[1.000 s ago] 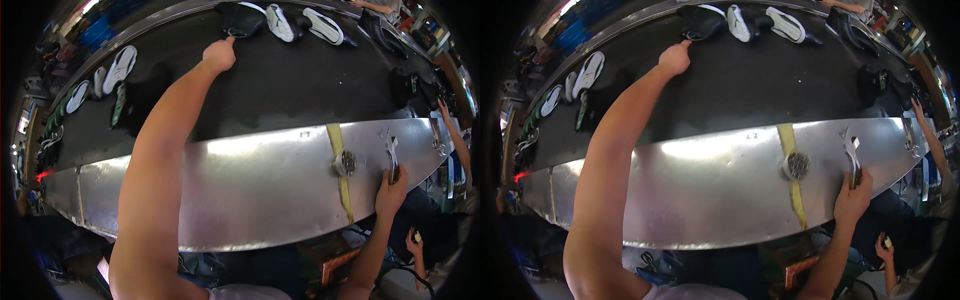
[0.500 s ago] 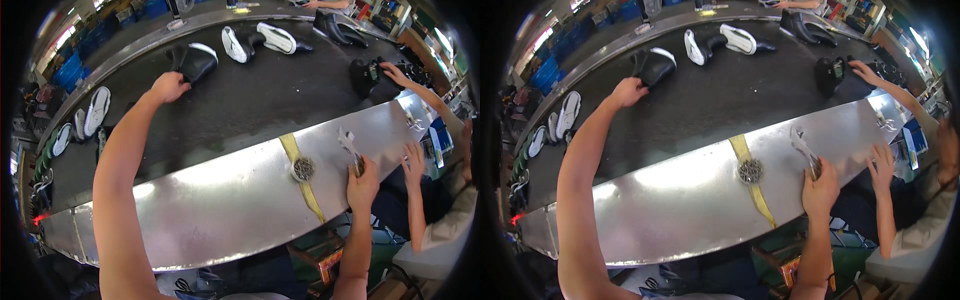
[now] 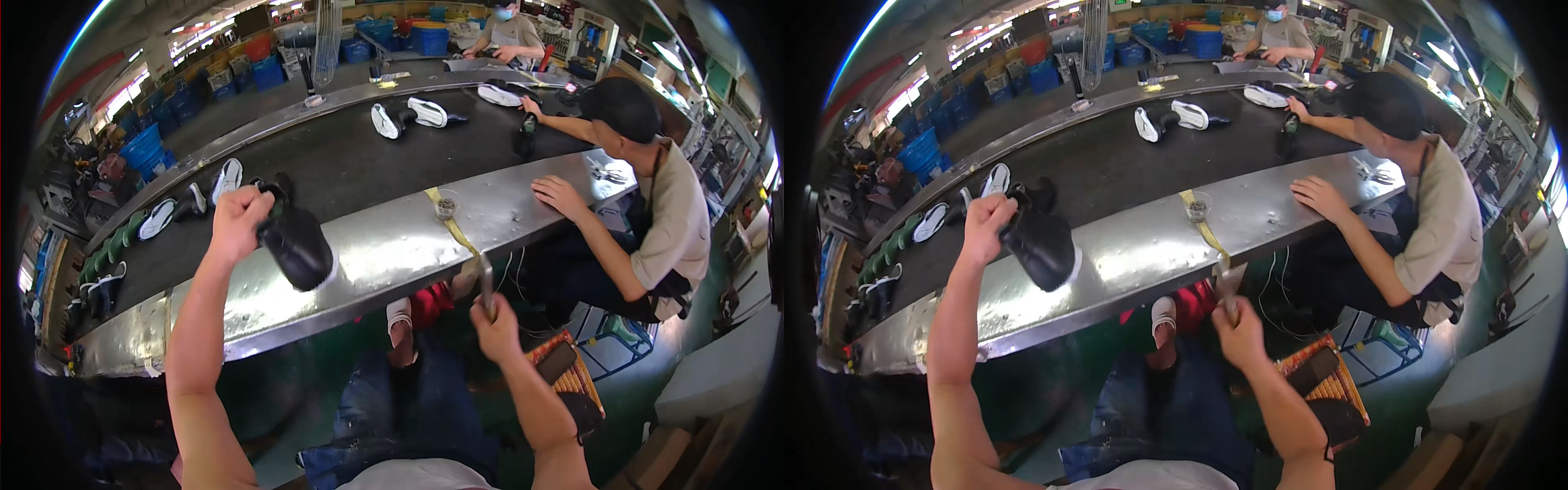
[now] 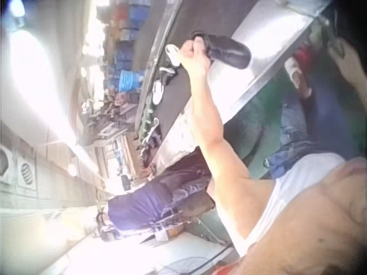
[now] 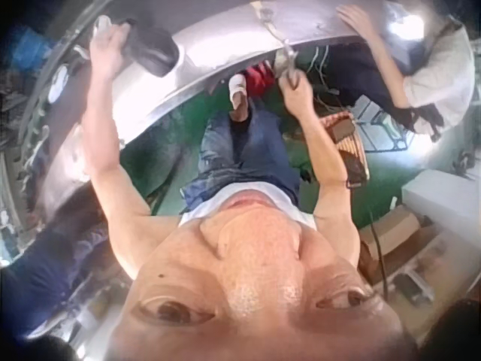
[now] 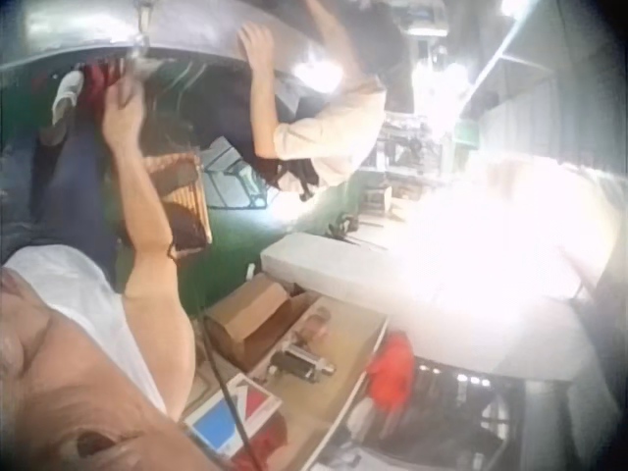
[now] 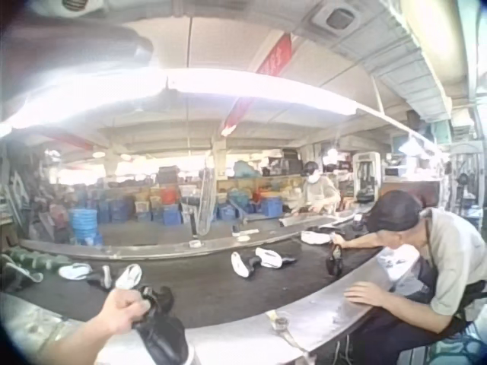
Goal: Manually assemble and last shoes using pliers and other hand tools.
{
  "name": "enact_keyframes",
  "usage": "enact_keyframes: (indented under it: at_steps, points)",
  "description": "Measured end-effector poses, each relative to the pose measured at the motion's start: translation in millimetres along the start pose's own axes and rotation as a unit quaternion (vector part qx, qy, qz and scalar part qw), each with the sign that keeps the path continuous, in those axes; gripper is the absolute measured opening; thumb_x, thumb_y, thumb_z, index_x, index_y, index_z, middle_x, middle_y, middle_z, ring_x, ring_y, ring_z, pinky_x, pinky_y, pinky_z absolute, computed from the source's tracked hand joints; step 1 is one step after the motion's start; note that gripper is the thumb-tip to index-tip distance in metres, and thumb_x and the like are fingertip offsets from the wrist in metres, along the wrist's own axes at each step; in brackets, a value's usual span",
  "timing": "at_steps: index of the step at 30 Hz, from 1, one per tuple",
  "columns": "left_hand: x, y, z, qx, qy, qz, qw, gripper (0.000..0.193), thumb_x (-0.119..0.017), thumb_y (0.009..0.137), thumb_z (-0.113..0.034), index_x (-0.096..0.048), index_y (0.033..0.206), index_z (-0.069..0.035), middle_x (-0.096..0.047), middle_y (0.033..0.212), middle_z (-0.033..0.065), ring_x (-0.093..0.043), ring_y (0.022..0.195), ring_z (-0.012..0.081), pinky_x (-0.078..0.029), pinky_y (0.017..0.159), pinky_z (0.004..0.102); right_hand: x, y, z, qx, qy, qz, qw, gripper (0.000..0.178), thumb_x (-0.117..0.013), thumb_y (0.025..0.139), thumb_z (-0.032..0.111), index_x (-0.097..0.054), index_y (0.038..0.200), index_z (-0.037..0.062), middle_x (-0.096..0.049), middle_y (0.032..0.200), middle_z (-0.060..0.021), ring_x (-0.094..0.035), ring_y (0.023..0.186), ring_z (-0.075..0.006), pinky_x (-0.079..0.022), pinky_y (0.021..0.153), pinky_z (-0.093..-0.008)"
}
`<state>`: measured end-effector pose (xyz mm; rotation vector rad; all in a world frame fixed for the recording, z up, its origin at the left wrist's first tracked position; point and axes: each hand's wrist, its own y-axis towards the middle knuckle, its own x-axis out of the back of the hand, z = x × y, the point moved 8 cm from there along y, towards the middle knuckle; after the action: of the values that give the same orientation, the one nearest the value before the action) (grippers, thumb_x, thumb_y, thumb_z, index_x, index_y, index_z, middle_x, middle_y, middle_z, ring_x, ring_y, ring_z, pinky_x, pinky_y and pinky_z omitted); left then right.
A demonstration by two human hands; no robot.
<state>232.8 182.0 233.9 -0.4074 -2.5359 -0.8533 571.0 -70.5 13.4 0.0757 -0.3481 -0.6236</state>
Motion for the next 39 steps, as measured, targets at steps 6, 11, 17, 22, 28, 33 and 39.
enact_keyframes:
  at_steps: [6, 11, 17, 22, 28, 33, 39]
  points:
    - [-48.2, -120.7, -109.7, -0.128, -0.129, 0.12, 0.976, 0.026, -0.063, 0.082, -0.001, -0.051, 0.059, -0.001, -0.048, 0.055, 0.0033, -0.045, 0.055, 0.0145, -0.035, 0.052, 0.0334, -63.0, -141.8, -9.5, -0.261, 0.325, 0.206, 0.885, 0.024, -0.055, 0.1, 0.028, -0.054, 0.104, 0.0037, -0.063, 0.083, -0.0064, -0.06, 0.069, -0.0154, -0.051, 0.062, -0.0283]
    - [-110.2, -224.9, -154.7, -0.274, -0.044, 0.263, 0.924, 0.031, -0.068, 0.076, -0.002, -0.044, 0.056, -0.004, -0.045, 0.057, 0.0119, -0.049, 0.057, 0.0325, -0.037, 0.053, 0.043, -65.3, -195.4, -21.7, -0.301, 0.271, 0.202, 0.892, 0.034, -0.057, 0.099, 0.038, -0.055, 0.096, 0.0046, -0.058, 0.075, -0.0038, -0.053, 0.061, -0.0113, -0.046, 0.055, -0.0279]
    - [-149.1, -300.3, -144.2, -0.34, 0.036, 0.296, 0.892, 0.027, -0.068, 0.074, -0.006, -0.048, 0.055, -0.006, -0.051, 0.06, 0.0105, -0.054, 0.061, 0.0315, -0.045, 0.055, 0.0431, -24.6, -228.6, -63.7, -0.213, 0.065, 0.105, 0.969, 0.035, -0.065, 0.094, 0.038, -0.053, 0.092, 0.0052, -0.058, 0.072, -0.0005, -0.046, 0.053, -0.0074, -0.041, 0.049, -0.0239]
    - [-196.9, -364.0, -99.9, -0.239, 0.211, 0.306, 0.897, 0.026, -0.064, 0.082, -0.027, -0.061, 0.066, -0.006, -0.06, 0.073, 0.0118, -0.059, 0.076, 0.0308, -0.051, 0.064, 0.0419, -18.4, -245.5, -56.3, -0.2, 0.0, 0.155, 0.967, 0.033, -0.065, 0.092, 0.033, -0.056, 0.092, 0.0017, -0.063, 0.072, -0.0064, -0.06, 0.067, -0.0164, -0.05, 0.066, -0.0329]
    - [-218.9, -417.2, -84.6, -0.153, 0.175, 0.298, 0.926, 0.014, -0.07, 0.078, -0.015, -0.06, 0.08, -0.006, -0.058, 0.085, 0.0091, -0.057, 0.088, 0.0297, -0.051, 0.071, 0.0386, -7.3, -256.1, -52.7, -0.155, -0.049, 0.228, 0.96, 0.033, -0.062, 0.094, 0.032, -0.059, 0.1, 0.0002, -0.066, 0.082, -0.0112, -0.064, 0.081, -0.023, -0.049, 0.076, -0.0365]
    - [-200.4, -426.7, -87.0, -0.126, 0.169, 0.265, 0.941, 0.014, -0.07, 0.077, -0.01, -0.059, 0.085, -0.005, -0.059, 0.087, 0.0097, -0.058, 0.087, 0.0308, -0.05, 0.074, 0.0388, -9.2, -266.1, -32.9, -0.15, -0.11, 0.287, 0.94, 0.038, -0.065, 0.091, 0.035, -0.059, 0.103, -0.0011, -0.067, 0.086, -0.013, -0.065, 0.082, -0.0257, -0.05, 0.078, -0.0367]
    - [-197.0, -439.0, -60.9, 0.162, -0.008, 0.296, 0.941, 0.015, -0.065, 0.085, -0.001, -0.054, 0.094, -0.005, -0.059, 0.088, 0.0081, -0.058, 0.08, 0.023, -0.048, 0.071, 0.0305, -56.9, -263.2, -41.6, -0.144, -0.047, 0.304, 0.941, 0.061, -0.078, 0.077, 0.044, -0.056, 0.108, -0.0044, -0.066, 0.094, -0.0153, -0.065, 0.089, -0.026, -0.05, 0.082, -0.0352]
